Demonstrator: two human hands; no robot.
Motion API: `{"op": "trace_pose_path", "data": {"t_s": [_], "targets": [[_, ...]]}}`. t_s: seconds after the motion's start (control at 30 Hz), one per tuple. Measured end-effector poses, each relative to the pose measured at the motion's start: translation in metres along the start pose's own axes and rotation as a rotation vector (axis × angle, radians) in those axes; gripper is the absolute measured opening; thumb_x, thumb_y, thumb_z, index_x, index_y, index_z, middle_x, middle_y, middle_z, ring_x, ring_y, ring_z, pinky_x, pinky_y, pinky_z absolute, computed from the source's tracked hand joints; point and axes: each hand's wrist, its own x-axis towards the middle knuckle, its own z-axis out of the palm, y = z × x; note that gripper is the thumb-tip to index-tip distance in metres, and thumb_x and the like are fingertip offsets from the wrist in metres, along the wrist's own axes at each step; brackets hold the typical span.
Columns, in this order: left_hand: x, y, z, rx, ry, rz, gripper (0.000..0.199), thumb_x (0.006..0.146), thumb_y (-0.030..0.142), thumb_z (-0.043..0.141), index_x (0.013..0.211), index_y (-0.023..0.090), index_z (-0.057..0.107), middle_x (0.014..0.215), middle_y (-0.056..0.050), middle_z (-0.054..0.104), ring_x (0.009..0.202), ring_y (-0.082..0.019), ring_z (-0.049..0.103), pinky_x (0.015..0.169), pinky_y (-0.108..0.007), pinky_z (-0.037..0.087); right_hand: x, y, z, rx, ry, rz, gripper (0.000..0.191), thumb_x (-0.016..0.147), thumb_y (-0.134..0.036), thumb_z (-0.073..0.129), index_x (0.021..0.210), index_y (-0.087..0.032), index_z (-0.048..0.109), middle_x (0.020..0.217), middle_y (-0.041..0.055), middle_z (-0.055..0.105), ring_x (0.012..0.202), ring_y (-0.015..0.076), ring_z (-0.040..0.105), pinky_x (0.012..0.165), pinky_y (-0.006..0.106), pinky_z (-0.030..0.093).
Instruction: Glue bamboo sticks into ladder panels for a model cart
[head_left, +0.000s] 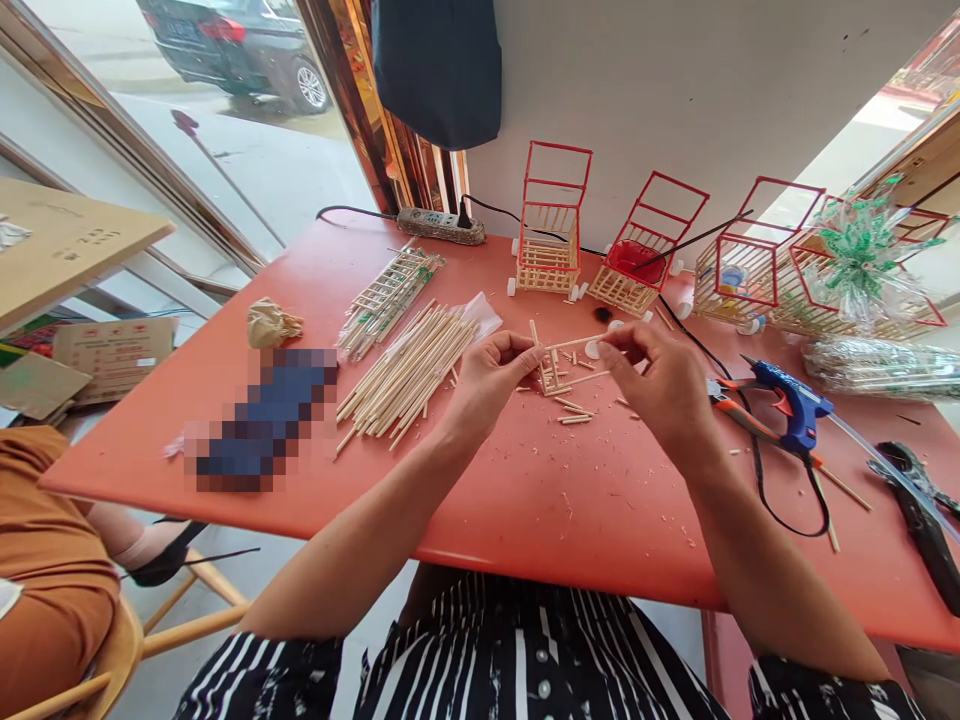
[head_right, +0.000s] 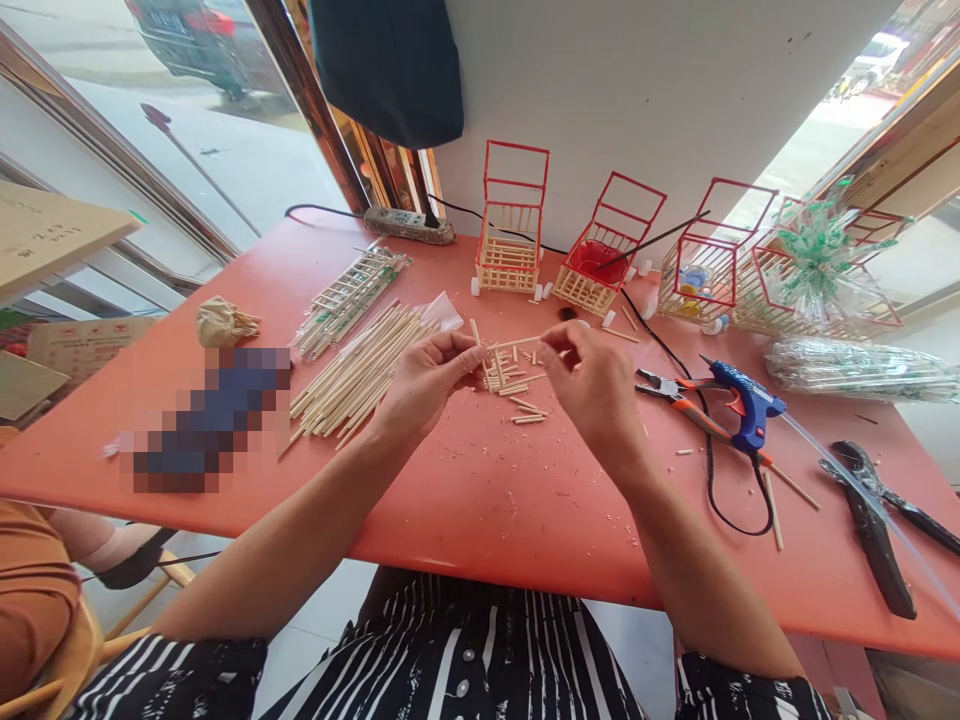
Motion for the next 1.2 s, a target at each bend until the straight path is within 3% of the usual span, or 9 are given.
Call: {"op": "trace_pose_path", "data": {"t_s": [0.1,0.17,0.33,0.47,0.73,1.0,1.2], "targets": [[0.001,0.004,-0.002,-0.053,-0.053,-0.078,0.042,0.06,0.038,0.098,0.075,0.012,0.07,0.062,0.0,0.066,0.054,-0.008,0.06,0.054,-0.022,0.054,0.003,0.018,-0.019,-0.025,0.131,0.066,0.021,0.094,-0.04,0.066,0.094,-0.021,0.074,0.089,0.006,0.077,0.071,0.0172,0.064,0.069,0.03,0.048],[0.001,0.006,-0.003,-0.078,-0.086,-0.122,0.047,0.055,0.042,0.101,0.075,0.012,0.071,0.062,0.0,0.067,0.053,-0.008,0.06,0.054,-0.022,0.054,0.001,0.035,-0.028,-0.044,0.151,0.129,0.031,0.095,-0.05,0.064,0.094,-0.021,0.074,0.091,0.0074,0.075,0.073,0.0182,0.064,0.067,0.03,0.048],[0.002,0.005,-0.003,-0.099,-0.134,-0.164,0.051,0.054,0.046,0.102,0.075,0.012,0.071,0.064,0.001,0.066,0.055,-0.008,0.059,0.055,-0.022,0.053,-0.015,0.069,-0.036,0.09,-0.034,0.288,0.066,0.091,-0.082,0.053,0.084,-0.02,0.074,0.072,0.0052,0.063,0.066,0.0171,0.054,0.056,0.028,0.039],[0.003,0.001,-0.005,-0.089,-0.143,-0.175,0.052,0.054,0.046,0.103,0.075,0.012,0.071,0.064,0.001,0.066,0.056,-0.008,0.059,0.055,-0.022,0.052,-0.025,0.072,-0.028,0.351,-0.113,0.442,0.074,0.076,-0.092,0.061,0.08,-0.019,0.075,0.073,0.0029,0.057,0.064,0.0125,0.047,0.053,0.024,0.036],[0.006,-0.005,-0.007,-0.065,-0.125,-0.176,0.052,0.055,0.047,0.101,0.077,0.012,0.07,0.066,0.001,0.065,0.058,-0.008,0.058,0.056,-0.022,0.049,-0.025,0.067,-0.017,0.575,-0.118,0.59,0.068,0.055,-0.081,0.087,0.08,-0.018,0.076,0.073,-0.0003,0.057,0.06,0.0077,0.042,0.05,0.021,0.033],[0.003,-0.006,-0.003,-0.051,-0.073,-0.2,0.043,0.056,0.034,0.099,0.083,0.012,0.073,0.078,-0.001,0.069,0.063,-0.008,0.058,0.061,-0.024,0.048,-0.026,0.067,-0.018,0.711,-0.075,0.575,0.06,0.056,-0.072,0.093,0.076,-0.019,0.074,0.075,-0.0005,0.061,0.056,0.0057,0.043,0.046,0.021,0.036],[0.0,-0.007,-0.001,0.079,-0.114,-0.21,0.033,0.06,0.033,0.092,0.079,0.012,0.075,0.073,-0.001,0.067,0.06,-0.008,0.055,0.061,-0.025,0.046,-0.027,0.065,-0.015,0.72,-0.027,0.528,0.058,0.058,-0.071,0.093,0.074,-0.019,0.073,0.073,-0.0009,0.061,0.053,0.0051,0.046,0.044,0.02,0.038]]}}
